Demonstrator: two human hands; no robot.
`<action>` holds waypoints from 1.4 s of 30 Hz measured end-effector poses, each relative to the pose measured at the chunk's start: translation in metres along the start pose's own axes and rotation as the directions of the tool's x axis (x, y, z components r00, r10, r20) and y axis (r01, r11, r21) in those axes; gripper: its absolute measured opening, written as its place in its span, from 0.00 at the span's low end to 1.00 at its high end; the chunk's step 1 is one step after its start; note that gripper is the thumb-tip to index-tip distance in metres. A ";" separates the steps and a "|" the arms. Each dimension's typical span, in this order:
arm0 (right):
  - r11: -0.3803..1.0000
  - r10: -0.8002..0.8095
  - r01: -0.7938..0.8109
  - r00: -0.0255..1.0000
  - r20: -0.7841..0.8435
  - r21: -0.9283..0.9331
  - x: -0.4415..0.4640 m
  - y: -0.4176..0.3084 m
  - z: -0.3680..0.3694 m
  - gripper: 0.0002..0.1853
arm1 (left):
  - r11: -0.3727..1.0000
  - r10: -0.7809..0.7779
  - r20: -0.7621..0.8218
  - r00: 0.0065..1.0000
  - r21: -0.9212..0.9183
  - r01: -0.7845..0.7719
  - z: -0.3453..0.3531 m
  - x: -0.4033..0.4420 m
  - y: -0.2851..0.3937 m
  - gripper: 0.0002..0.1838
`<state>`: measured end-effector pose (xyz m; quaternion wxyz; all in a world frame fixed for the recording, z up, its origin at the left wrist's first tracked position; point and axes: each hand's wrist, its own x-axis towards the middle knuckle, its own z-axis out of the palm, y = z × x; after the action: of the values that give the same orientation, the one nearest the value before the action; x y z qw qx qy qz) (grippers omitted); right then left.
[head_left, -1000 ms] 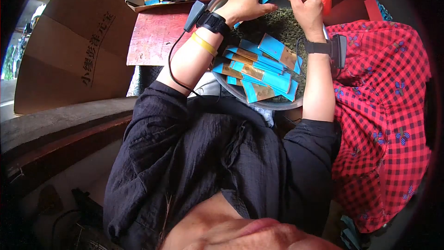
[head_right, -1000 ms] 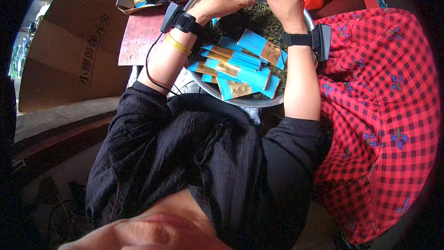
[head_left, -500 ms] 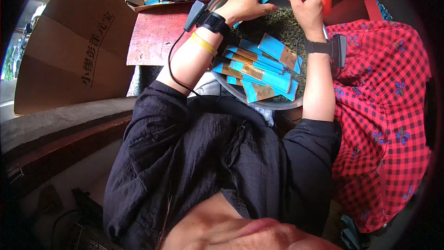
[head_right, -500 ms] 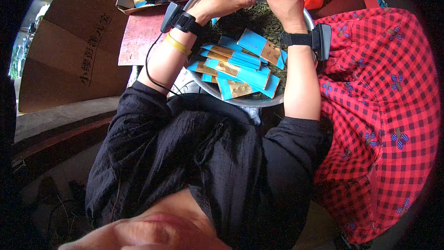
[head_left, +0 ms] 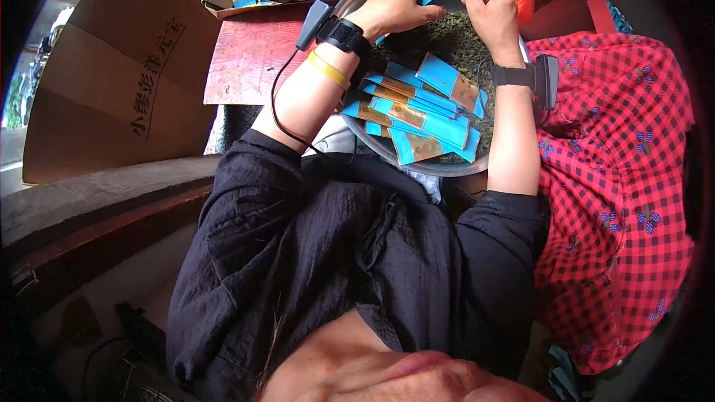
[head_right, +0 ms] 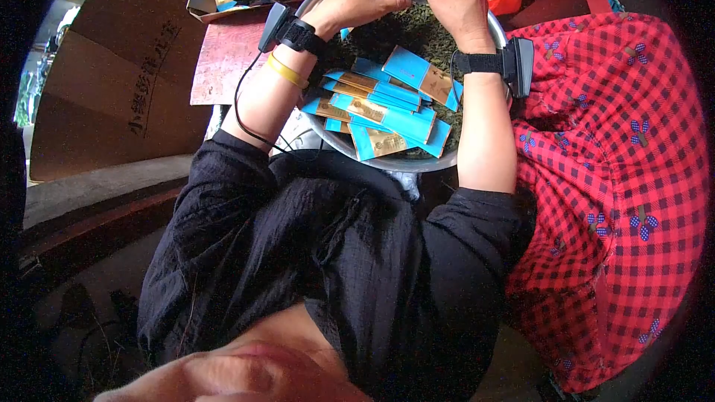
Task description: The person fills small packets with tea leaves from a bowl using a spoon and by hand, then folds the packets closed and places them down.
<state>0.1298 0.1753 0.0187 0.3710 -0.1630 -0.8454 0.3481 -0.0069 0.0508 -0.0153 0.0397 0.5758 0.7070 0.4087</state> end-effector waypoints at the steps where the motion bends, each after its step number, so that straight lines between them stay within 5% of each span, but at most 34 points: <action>1: 1.000 0.000 0.000 1.000 0.000 0.000 0.000 0.001 0.000 0.12 | 1.000 0.017 -0.014 1.000 0.009 -0.017 0.001 0.000 -0.002 0.24; 16: 0.996 -0.013 0.016 0.999 0.037 -0.092 0.002 0.008 -0.004 0.11 | 1.000 0.012 -0.002 1.000 0.013 -0.012 0.000 0.000 -0.001 0.22; 25: 0.851 0.076 -0.024 0.994 0.076 -0.525 -0.005 0.007 -0.010 0.14 | 1.000 -0.015 -0.009 1.000 0.016 0.015 0.001 0.002 -0.002 0.24; 28: 0.887 -0.027 0.041 0.999 0.038 -0.460 0.001 0.003 -0.011 0.14 | 1.000 -0.015 -0.005 1.000 -0.015 0.015 -0.002 0.001 0.000 0.24; 30: 0.985 -0.059 0.059 0.998 0.003 -0.162 0.002 0.001 -0.006 0.14 | 0.998 -0.024 0.016 1.000 -0.065 0.025 -0.003 0.000 0.001 0.23; 31: 0.985 -0.058 0.057 0.998 0.003 -0.163 0.001 0.000 -0.005 0.14 | 0.999 -0.010 0.010 1.000 -0.042 0.011 -0.002 0.001 0.001 0.23; 35: 1.000 0.018 -0.014 0.950 0.313 -0.014 -0.004 -0.013 0.001 0.16 | 0.994 0.089 -0.028 0.996 -0.066 -0.090 0.000 0.002 -0.002 0.21; 42: 0.988 -0.064 0.007 0.929 0.365 0.157 -0.004 -0.006 0.009 0.16 | 0.991 0.101 0.010 0.995 -0.091 -0.099 -0.006 -0.001 0.005 0.20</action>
<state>0.1256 0.1643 0.0166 0.2233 -0.0505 -0.8735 0.4296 -0.0057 0.0473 -0.0088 0.0500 0.6110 0.6578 0.4376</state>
